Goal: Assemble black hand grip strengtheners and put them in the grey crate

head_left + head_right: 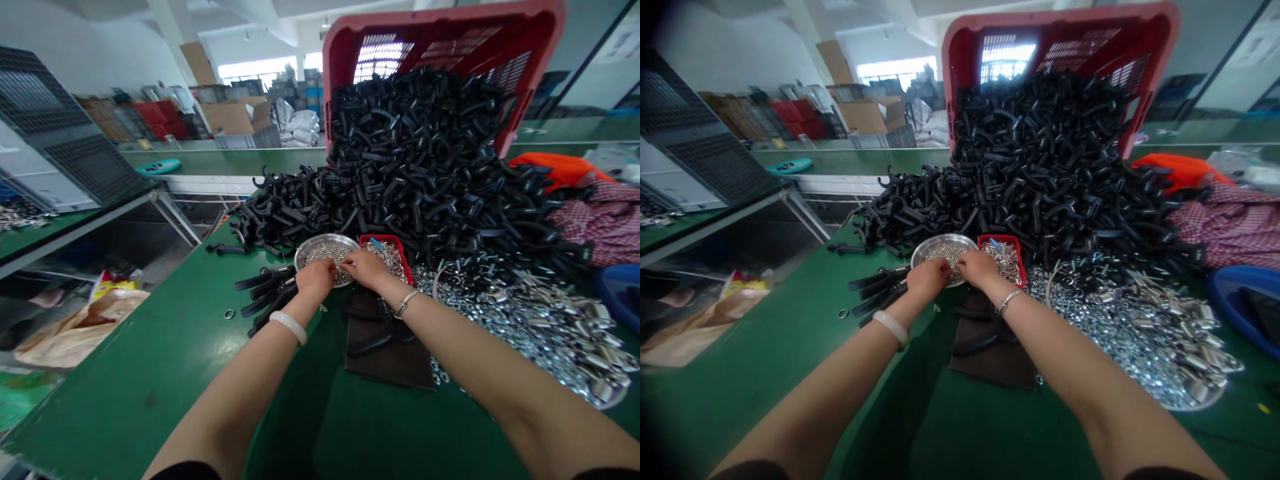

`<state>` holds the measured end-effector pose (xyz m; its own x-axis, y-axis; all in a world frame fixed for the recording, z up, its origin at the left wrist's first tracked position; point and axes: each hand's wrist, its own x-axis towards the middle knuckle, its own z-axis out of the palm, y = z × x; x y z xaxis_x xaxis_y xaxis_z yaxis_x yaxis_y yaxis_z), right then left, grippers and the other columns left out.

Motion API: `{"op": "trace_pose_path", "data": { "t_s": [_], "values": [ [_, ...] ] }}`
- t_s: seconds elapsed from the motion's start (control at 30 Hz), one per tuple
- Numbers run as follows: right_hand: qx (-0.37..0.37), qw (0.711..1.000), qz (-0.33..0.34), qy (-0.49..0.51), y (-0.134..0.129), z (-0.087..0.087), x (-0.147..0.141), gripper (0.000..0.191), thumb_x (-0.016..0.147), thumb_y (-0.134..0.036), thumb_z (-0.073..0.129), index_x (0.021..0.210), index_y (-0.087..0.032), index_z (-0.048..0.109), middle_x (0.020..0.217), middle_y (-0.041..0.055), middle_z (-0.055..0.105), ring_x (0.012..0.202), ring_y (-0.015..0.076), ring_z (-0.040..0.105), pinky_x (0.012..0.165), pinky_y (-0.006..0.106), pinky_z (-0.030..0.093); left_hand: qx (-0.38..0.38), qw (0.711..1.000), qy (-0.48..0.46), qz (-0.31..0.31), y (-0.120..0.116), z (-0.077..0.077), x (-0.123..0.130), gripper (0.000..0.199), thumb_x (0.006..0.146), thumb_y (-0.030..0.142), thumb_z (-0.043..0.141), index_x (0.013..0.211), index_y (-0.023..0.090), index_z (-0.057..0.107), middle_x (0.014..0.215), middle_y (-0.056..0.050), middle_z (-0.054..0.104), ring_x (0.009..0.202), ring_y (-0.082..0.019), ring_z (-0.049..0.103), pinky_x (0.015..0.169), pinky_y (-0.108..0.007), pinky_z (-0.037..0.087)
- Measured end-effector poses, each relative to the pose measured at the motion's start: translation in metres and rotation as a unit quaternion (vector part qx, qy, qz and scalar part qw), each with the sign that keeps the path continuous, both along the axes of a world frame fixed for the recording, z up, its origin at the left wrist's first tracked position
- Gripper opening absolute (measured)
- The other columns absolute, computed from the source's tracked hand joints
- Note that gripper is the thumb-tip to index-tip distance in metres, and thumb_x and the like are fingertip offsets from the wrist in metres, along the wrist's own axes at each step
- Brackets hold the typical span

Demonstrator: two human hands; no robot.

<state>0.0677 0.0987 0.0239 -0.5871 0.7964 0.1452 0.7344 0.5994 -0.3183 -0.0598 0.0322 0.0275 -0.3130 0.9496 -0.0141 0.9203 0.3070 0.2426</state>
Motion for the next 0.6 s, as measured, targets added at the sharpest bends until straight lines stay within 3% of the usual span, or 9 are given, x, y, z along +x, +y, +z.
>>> {"op": "trace_pose_path", "data": {
  "t_s": [0.2,0.37,0.47,0.6],
  "values": [
    [-0.023,0.996,-0.008,0.09,0.004,0.0,0.006,0.01,0.072,-0.02,0.057,0.073,-0.019,0.066,0.081,0.0034,0.067,0.078,0.0172,0.059,0.072,0.028,0.043,0.021,0.999,-0.039,0.009,0.004,0.001,-0.006,0.023,0.079,0.043,0.048,0.09,0.029,0.063,0.094,-0.003,0.067,0.086,-0.021,0.06,0.069,-0.029,0.044],
    [-0.08,0.981,-0.031,0.173,0.003,-0.001,0.014,0.011,0.076,-0.019,0.052,0.076,-0.015,0.062,0.068,0.002,0.066,0.063,0.0129,0.06,0.061,0.025,0.046,0.019,0.994,-0.106,0.005,0.006,0.003,-0.009,0.022,0.08,0.039,0.049,0.093,0.027,0.061,0.095,-0.001,0.066,0.085,-0.018,0.06,0.069,-0.027,0.044],
    [-0.116,0.97,-0.034,0.213,-0.004,0.002,0.035,0.014,0.076,-0.027,0.055,0.078,-0.014,0.061,0.066,0.0007,0.065,0.057,0.0115,0.059,0.055,0.024,0.046,0.001,0.997,-0.074,-0.013,0.006,0.004,-0.01,0.022,0.079,0.041,0.048,0.091,0.028,0.062,0.094,-0.002,0.066,0.085,-0.019,0.06,0.07,-0.028,0.044],
    [-0.126,0.95,-0.059,0.28,-0.025,0.005,0.084,0.025,0.071,-0.038,0.06,0.075,-0.015,0.065,0.067,0.0012,0.066,0.058,0.013,0.058,0.056,0.026,0.045,-0.008,0.999,-0.038,-0.024,0.007,0.004,-0.01,0.025,0.078,0.045,0.049,0.089,0.028,0.064,0.093,-0.003,0.066,0.085,-0.022,0.06,0.07,-0.031,0.044]
  ]
}}
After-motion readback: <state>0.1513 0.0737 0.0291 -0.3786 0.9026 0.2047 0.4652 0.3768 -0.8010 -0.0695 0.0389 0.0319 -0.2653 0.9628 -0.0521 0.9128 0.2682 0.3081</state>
